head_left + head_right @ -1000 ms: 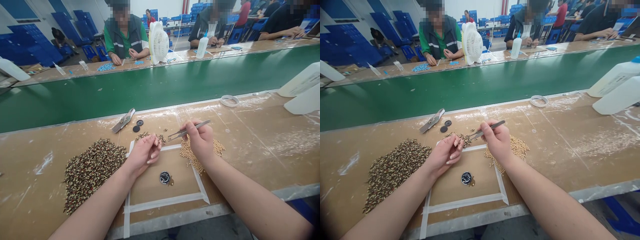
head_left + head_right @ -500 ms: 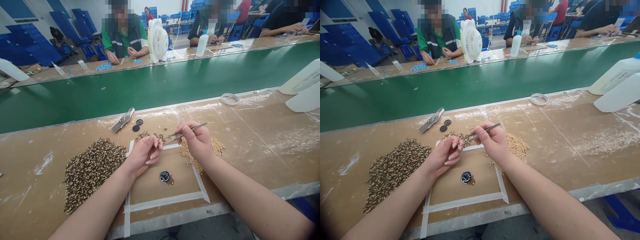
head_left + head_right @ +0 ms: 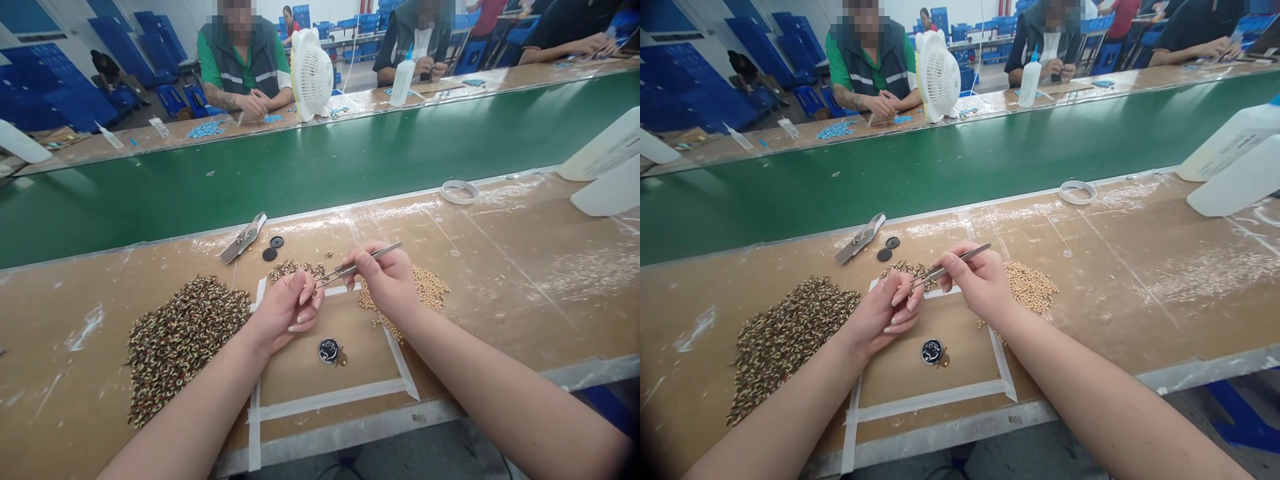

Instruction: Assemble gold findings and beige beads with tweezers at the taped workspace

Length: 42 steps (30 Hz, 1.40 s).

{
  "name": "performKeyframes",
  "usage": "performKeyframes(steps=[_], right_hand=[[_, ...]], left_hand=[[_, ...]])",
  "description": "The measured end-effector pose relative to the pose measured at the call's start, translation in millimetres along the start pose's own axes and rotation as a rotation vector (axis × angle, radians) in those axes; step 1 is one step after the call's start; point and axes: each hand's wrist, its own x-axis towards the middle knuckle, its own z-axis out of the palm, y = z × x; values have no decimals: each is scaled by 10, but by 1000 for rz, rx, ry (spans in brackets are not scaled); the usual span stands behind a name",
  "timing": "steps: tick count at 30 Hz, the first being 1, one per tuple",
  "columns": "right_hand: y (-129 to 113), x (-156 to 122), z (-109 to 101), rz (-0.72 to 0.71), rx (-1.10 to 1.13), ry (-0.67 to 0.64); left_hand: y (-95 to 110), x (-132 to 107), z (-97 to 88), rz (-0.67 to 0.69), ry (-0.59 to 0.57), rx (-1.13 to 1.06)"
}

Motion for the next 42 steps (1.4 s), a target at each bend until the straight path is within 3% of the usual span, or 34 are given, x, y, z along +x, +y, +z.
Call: performKeyframes(steps=[8,25,35,42], right_hand=[[22,2,72,109,134,-37],[5,-1,80,151,58,-34],[72,5,66,208,129,-44],[30,1,62,169,92,-40]], left_hand=[[-34,-14,9,-44,-50,78],[-40,-6,13,-47,-64,112],[-29,-8,41,-78,-63,107],[-43,2,20,-66,-69,96]])
